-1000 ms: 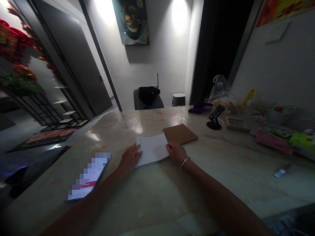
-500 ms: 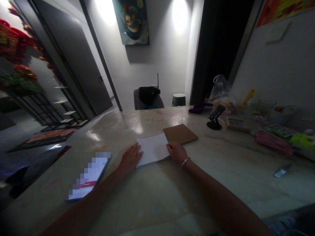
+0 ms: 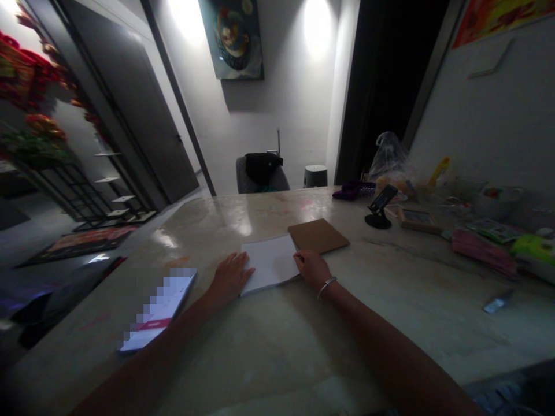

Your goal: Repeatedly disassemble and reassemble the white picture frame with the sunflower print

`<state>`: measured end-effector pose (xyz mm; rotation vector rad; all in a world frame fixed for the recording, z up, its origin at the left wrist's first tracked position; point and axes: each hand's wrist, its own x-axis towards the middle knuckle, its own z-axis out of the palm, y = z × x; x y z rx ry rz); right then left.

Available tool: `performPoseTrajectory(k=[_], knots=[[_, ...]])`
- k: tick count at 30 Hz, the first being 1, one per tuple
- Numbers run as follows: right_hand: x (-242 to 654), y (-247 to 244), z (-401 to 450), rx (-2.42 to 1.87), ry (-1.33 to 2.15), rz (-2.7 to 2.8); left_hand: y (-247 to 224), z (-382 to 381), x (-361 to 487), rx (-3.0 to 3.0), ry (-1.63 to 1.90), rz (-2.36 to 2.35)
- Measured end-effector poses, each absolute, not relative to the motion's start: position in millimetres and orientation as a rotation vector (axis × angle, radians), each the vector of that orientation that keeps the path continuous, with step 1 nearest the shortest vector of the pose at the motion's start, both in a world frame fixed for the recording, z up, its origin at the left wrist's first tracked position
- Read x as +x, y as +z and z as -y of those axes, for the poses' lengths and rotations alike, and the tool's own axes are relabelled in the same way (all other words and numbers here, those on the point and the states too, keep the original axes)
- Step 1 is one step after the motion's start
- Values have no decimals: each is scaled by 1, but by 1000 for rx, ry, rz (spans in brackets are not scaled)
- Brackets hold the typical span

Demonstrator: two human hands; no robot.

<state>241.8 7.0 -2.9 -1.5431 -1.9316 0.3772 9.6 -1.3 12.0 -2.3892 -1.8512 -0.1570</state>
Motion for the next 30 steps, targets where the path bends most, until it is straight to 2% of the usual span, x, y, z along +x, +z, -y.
performPoseTrajectory(k=[6,15,30], knots=[[243,-3,-8,-1505,402,1918,9,0,9,-2397,-143,1873],[251,-4,-14,-1429,626,1868,11,-5,4,-2455,-204,2035],[262,-2,-16,-1365,685,2082,15,-9,-14,-2668,-71,1923]])
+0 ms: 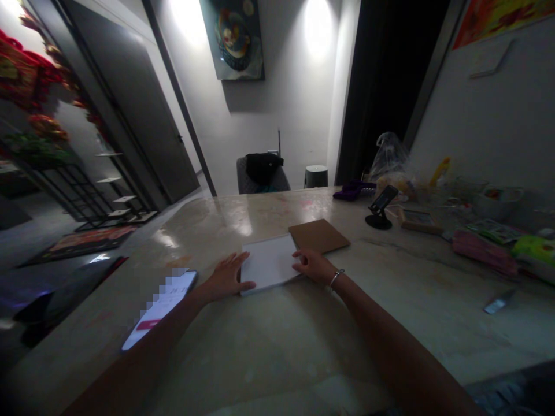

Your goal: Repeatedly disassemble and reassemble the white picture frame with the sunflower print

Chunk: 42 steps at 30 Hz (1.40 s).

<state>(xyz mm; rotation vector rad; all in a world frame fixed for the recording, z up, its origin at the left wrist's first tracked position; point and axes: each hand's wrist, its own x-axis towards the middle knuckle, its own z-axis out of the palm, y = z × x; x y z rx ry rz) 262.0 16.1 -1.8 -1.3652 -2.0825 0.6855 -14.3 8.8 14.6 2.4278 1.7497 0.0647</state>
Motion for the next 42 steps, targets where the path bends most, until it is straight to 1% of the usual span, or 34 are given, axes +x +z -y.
performPoseTrajectory(k=[17,20,24,27,30,33,35,38,42], knots=[[268,-4,-19,-1497,468,2255,10,-9,-15,2398,18,-1783],[266,-1,-18,-1491,427,2188,6,-11,-16,2368,19,-1784],[268,-3,-23,-1528,326,1969,6,-12,-14,2327,141,-1883],[279,-8,-31,-1648,163,1809,8,-11,-10,2304,199,-1949],[295,-15,-39,-1834,-1,1715,8,-9,-7,2293,175,-1950],[309,-21,-44,-2093,2,1585,6,-8,-5,2275,140,-1955],[315,-24,-47,-2191,30,1514,5,-7,-5,2274,124,-1958],[319,-26,-50,-2196,70,1479,4,-6,-5,2293,117,-1956],[323,-23,-53,-2058,144,1371,3,-5,-5,2327,110,-1944]])
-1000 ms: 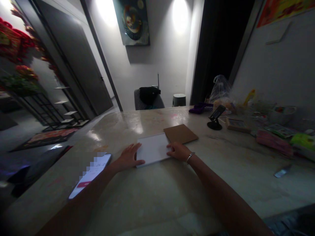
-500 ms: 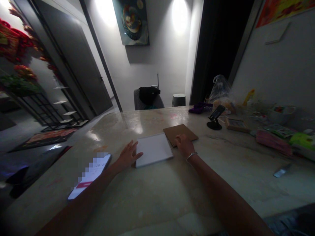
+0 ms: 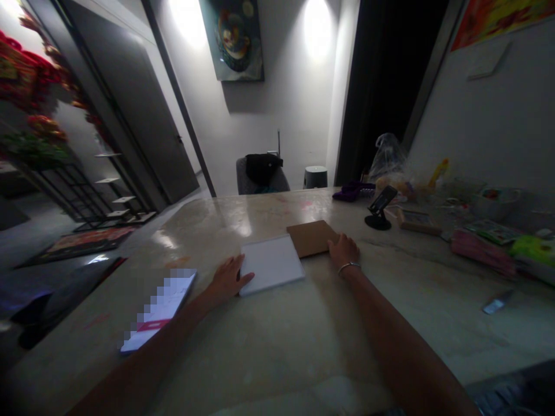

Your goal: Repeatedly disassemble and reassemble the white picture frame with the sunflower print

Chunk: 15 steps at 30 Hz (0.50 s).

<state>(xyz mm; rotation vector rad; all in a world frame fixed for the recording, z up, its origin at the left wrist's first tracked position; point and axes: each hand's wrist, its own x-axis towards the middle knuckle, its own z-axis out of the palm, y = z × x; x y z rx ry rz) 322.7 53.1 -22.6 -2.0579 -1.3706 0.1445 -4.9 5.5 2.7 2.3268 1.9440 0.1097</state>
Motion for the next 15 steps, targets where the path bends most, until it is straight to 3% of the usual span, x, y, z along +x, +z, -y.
performPoseTrajectory(k=[6,15], knots=[[319,-17,-57,-1641,441,855,6,-4,-3,2371,47,-1926],[291,-18,-47,-1498,619,1015,5,-2,-3,2367,39,-1922]])
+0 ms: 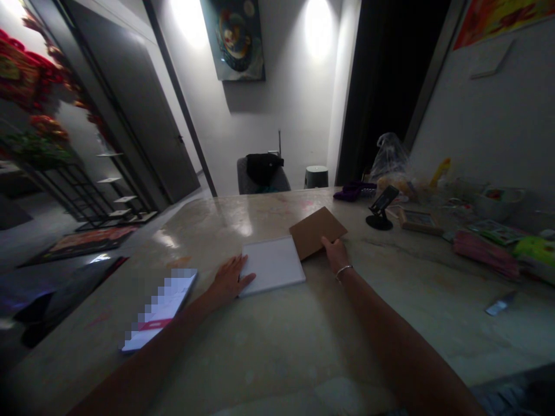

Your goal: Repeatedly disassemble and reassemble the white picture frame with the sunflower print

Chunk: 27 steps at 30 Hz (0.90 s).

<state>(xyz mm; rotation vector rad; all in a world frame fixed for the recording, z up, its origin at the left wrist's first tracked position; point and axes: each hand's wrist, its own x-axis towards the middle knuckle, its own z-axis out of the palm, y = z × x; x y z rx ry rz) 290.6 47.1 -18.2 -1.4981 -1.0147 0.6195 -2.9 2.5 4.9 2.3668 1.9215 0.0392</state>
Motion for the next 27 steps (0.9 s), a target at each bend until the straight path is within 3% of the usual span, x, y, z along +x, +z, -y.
performPoseTrajectory(k=[9,15,27], knots=[[259,16,-11,-1417,368,1476,7,-1,-1,2378,8,-1934],[248,5,-8,-1193,367,1794,6,-3,-2,2385,0,-1926],[247,-8,-13,-1317,266,2067,0,-6,-5,2411,74,-1914]])
